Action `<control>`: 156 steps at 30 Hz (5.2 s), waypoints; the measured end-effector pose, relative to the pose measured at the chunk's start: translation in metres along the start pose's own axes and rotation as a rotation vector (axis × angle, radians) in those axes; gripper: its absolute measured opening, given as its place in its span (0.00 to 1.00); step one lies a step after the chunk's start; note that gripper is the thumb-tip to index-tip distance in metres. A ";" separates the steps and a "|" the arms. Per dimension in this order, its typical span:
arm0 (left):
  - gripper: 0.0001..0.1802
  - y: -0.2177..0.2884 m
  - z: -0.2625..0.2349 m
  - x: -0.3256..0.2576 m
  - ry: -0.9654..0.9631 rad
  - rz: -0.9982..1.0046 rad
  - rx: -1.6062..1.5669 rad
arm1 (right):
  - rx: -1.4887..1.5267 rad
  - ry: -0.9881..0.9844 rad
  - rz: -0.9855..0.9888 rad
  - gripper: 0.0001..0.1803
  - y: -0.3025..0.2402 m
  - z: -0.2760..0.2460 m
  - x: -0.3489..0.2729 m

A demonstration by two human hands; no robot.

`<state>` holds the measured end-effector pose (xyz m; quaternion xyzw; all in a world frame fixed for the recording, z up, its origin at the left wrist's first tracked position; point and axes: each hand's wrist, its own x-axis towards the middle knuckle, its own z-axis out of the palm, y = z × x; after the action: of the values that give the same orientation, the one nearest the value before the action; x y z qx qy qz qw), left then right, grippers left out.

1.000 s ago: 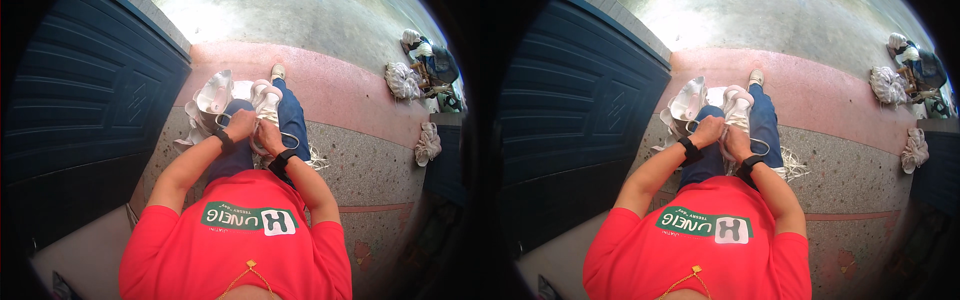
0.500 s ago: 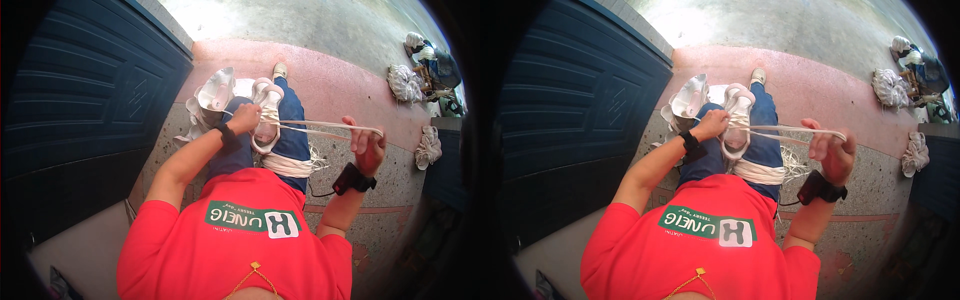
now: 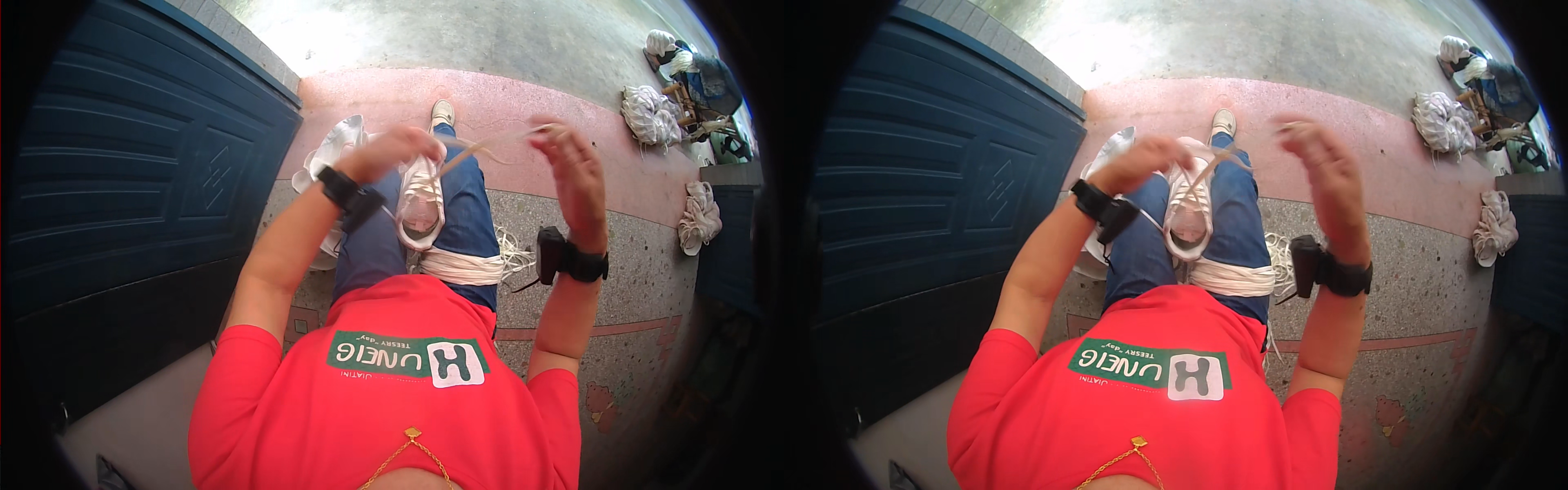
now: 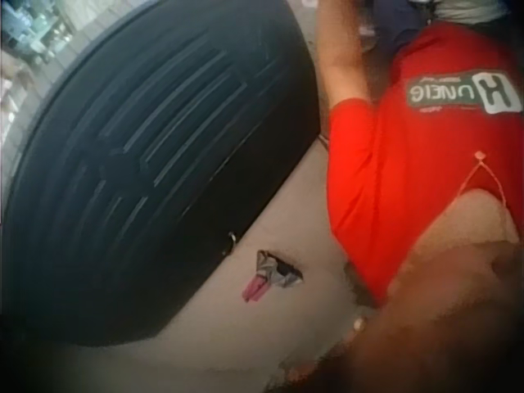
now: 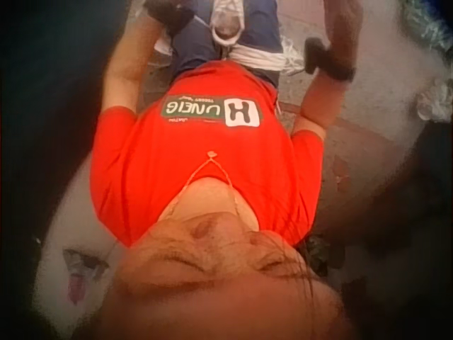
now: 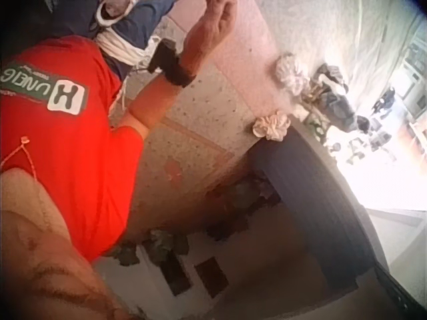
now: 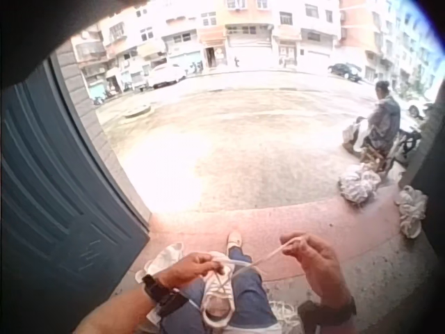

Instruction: Lacing white shoes while sitting in a workshop area.

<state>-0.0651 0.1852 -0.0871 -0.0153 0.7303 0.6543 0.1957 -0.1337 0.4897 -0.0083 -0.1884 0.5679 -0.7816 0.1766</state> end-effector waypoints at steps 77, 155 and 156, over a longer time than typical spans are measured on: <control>0.05 -0.122 0.066 -0.059 0.235 0.364 1.530 | -1.484 -0.449 -0.301 0.04 0.244 0.018 -0.064; 0.15 -0.053 -0.035 -0.184 0.412 -0.123 0.453 | 0.670 -0.070 0.587 0.31 0.179 0.082 -0.055; 0.17 -0.045 -0.024 -0.181 0.365 -0.060 0.453 | 0.689 -0.060 0.598 0.33 0.185 0.070 -0.058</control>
<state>0.1084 0.1130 -0.0728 -0.1100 0.8803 0.4547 0.0788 -0.0379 0.4066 -0.1700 0.0308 0.2987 -0.8338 0.4632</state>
